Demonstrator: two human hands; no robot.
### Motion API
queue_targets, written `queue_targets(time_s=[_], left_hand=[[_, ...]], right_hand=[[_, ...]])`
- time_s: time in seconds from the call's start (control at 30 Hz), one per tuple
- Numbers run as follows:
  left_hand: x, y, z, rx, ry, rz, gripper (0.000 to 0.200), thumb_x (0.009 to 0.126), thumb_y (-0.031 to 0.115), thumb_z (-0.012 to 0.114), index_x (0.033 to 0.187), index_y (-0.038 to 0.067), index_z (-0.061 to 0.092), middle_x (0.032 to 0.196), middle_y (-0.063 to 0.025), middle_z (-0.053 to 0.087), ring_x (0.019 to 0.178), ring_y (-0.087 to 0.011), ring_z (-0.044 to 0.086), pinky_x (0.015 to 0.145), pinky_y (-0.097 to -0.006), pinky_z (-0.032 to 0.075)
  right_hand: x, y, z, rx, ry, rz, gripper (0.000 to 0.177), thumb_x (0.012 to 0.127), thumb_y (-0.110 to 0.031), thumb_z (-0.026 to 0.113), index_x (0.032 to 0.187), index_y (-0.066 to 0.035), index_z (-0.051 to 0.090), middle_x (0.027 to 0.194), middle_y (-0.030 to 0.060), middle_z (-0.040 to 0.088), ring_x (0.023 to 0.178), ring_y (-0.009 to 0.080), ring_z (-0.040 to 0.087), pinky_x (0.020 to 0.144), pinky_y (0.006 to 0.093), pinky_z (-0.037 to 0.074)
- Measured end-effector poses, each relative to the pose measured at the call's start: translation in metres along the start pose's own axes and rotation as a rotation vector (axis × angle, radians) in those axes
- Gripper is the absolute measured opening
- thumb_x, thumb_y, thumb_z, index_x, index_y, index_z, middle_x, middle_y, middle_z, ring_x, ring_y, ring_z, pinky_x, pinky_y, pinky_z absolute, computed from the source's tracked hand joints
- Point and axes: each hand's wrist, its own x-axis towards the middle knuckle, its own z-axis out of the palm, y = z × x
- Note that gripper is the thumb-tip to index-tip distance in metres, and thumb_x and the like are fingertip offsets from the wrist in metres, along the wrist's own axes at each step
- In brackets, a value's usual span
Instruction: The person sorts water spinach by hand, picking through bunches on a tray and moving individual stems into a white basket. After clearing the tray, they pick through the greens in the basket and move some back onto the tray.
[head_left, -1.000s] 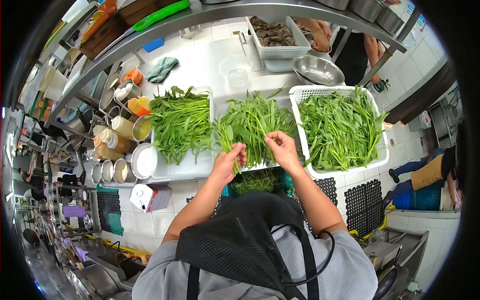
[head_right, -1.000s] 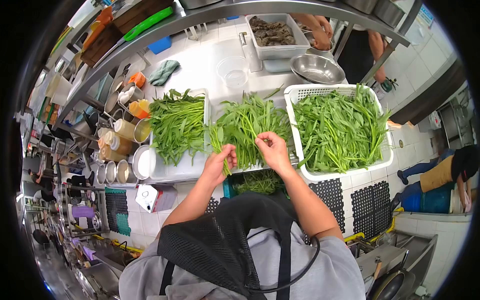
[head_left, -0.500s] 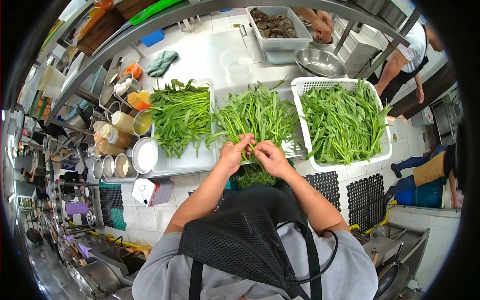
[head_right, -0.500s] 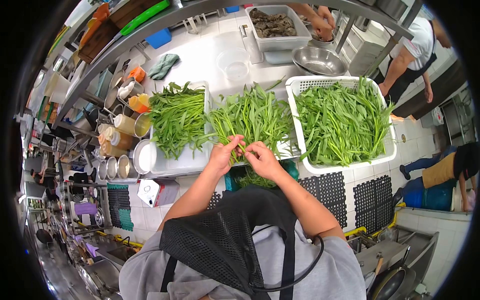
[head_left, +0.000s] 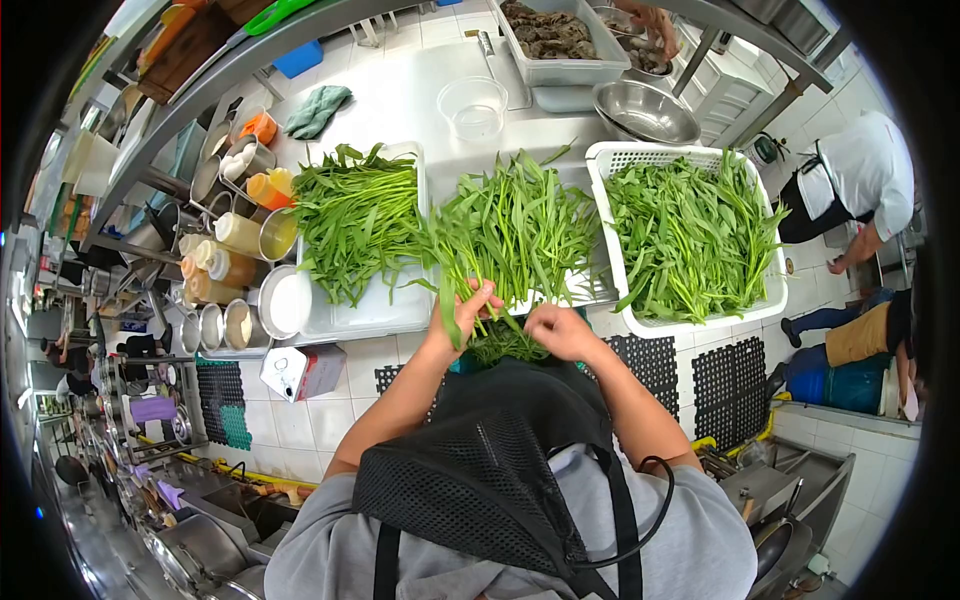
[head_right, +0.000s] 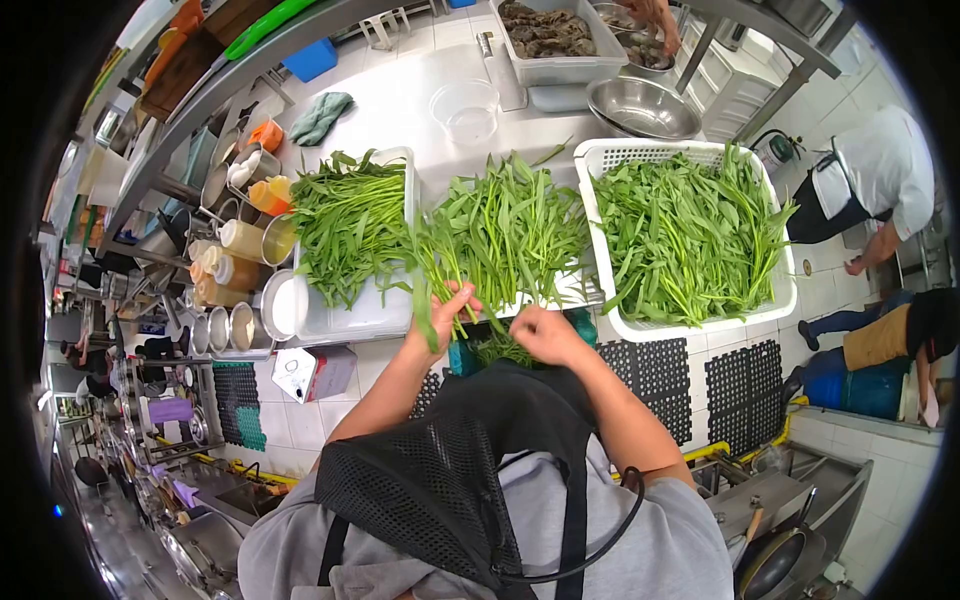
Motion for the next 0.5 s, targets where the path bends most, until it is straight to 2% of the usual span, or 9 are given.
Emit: queue_targets(time_s=[0.03, 0.07, 0.1, 0.17, 0.23, 0.3, 0.4, 0.43, 0.5], left_hand=[[0.002, -0.004, -0.005, -0.002, 0.040, -0.077, 0.019, 0.089, 0.020, 0.063, 0.094, 0.003, 0.059, 0.080, -0.0096, 0.064, 0.071, -0.0167, 0.061, 0.062, -0.0293, 0.047], [0.006, -0.013, -0.010, -0.051, 0.041, -0.102, 0.017, 0.086, 0.019, 0.066, 0.091, 0.004, 0.059, 0.076, -0.0084, 0.063, 0.066, -0.0154, 0.059, 0.056, -0.0280, 0.046], [0.004, -0.012, -0.010, -0.051, 0.044, -0.105, 0.017, 0.086, 0.019, 0.066, 0.091, 0.004, 0.059, 0.076, -0.0084, 0.063, 0.066, -0.0154, 0.059, 0.056, -0.0280, 0.046], [0.002, -0.008, -0.010, -0.040, 0.023, -0.189, 0.017, 0.088, 0.018, 0.065, 0.090, 0.003, 0.059, 0.075, -0.0069, 0.062, 0.066, -0.0162, 0.061, 0.055, -0.0275, 0.046], [0.004, -0.006, -0.013, -0.061, -0.010, -0.240, 0.018, 0.088, 0.020, 0.065, 0.087, 0.003, 0.059, 0.075, -0.0068, 0.062, 0.065, -0.0160, 0.060, 0.055, -0.0277, 0.046], [0.005, -0.003, -0.012, -0.083, -0.045, -0.285, 0.020, 0.089, 0.023, 0.065, 0.085, 0.003, 0.060, 0.075, -0.0067, 0.062, 0.064, -0.0157, 0.059, 0.056, -0.0280, 0.046], [0.004, 0.005, -0.005, -0.146, -0.061, -0.193, 0.026, 0.092, 0.028, 0.062, 0.083, 0.003, 0.061, 0.076, -0.0068, 0.062, 0.065, -0.0154, 0.059, 0.060, -0.0289, 0.047], [0.004, 0.006, -0.004, -0.160, -0.083, -0.140, 0.027, 0.094, 0.029, 0.059, 0.085, 0.004, 0.060, 0.077, -0.0068, 0.062, 0.068, -0.0159, 0.059, 0.062, -0.0291, 0.047], [0.004, 0.009, -0.005, -0.172, -0.104, -0.077, 0.028, 0.095, 0.031, 0.056, 0.086, 0.005, 0.059, 0.079, -0.0068, 0.062, 0.070, -0.0164, 0.059, 0.064, -0.0292, 0.047]], right_hand=[[-0.005, 0.004, 0.002, -0.359, -0.114, -0.191, 0.020, 0.083, -0.017, 0.060, 0.094, -0.003, 0.068, 0.090, 0.0120, 0.067, 0.074, 0.0295, 0.065, 0.072, 0.0375, 0.053], [-0.011, 0.007, 0.002, -0.441, -0.199, -0.177, 0.024, 0.081, -0.022, 0.062, 0.097, -0.006, 0.070, 0.090, 0.0166, 0.068, 0.081, 0.0362, 0.065, 0.081, 0.0402, 0.051], [-0.009, 0.001, 0.002, -0.438, -0.202, -0.176, 0.024, 0.081, -0.022, 0.062, 0.097, -0.006, 0.070, 0.090, 0.0166, 0.068, 0.081, 0.0362, 0.065, 0.081, 0.0402, 0.051], [0.001, -0.015, -0.001, -0.453, -0.173, 0.088, 0.023, 0.082, -0.025, 0.062, 0.092, -0.006, 0.070, 0.085, 0.0187, 0.067, 0.079, 0.0356, 0.064, 0.077, 0.0413, 0.051], [0.016, -0.040, 0.000, -0.374, 0.161, 0.110, 0.023, 0.083, -0.025, 0.061, 0.086, -0.003, 0.067, 0.080, 0.0187, 0.066, 0.075, 0.0363, 0.063, 0.070, 0.0423, 0.050], [0.036, -0.044, 0.000, -0.417, 0.307, 0.057, 0.022, 0.083, -0.024, 0.062, 0.084, -0.002, 0.064, 0.078, 0.0191, 0.065, 0.074, 0.0368, 0.063, 0.067, 0.0436, 0.050], [0.066, -0.033, 0.009, -0.552, 0.423, -0.046, 0.021, 0.083, -0.023, 0.063, 0.084, -0.003, 0.061, 0.078, 0.0186, 0.065, 0.073, 0.0369, 0.063, 0.065, 0.0451, 0.050], [0.071, -0.030, 0.010, -0.553, 0.425, -0.051, 0.021, 0.083, -0.023, 0.063, 0.084, -0.003, 0.061, 0.078, 0.0186, 0.065, 0.073, 0.0369, 0.063, 0.065, 0.0451, 0.050], [0.081, -0.027, 0.010, -0.750, 0.432, -0.027, 0.020, 0.082, -0.023, 0.064, 0.086, -0.004, 0.061, 0.080, 0.0173, 0.065, 0.074, 0.0364, 0.064, 0.066, 0.0452, 0.051]])
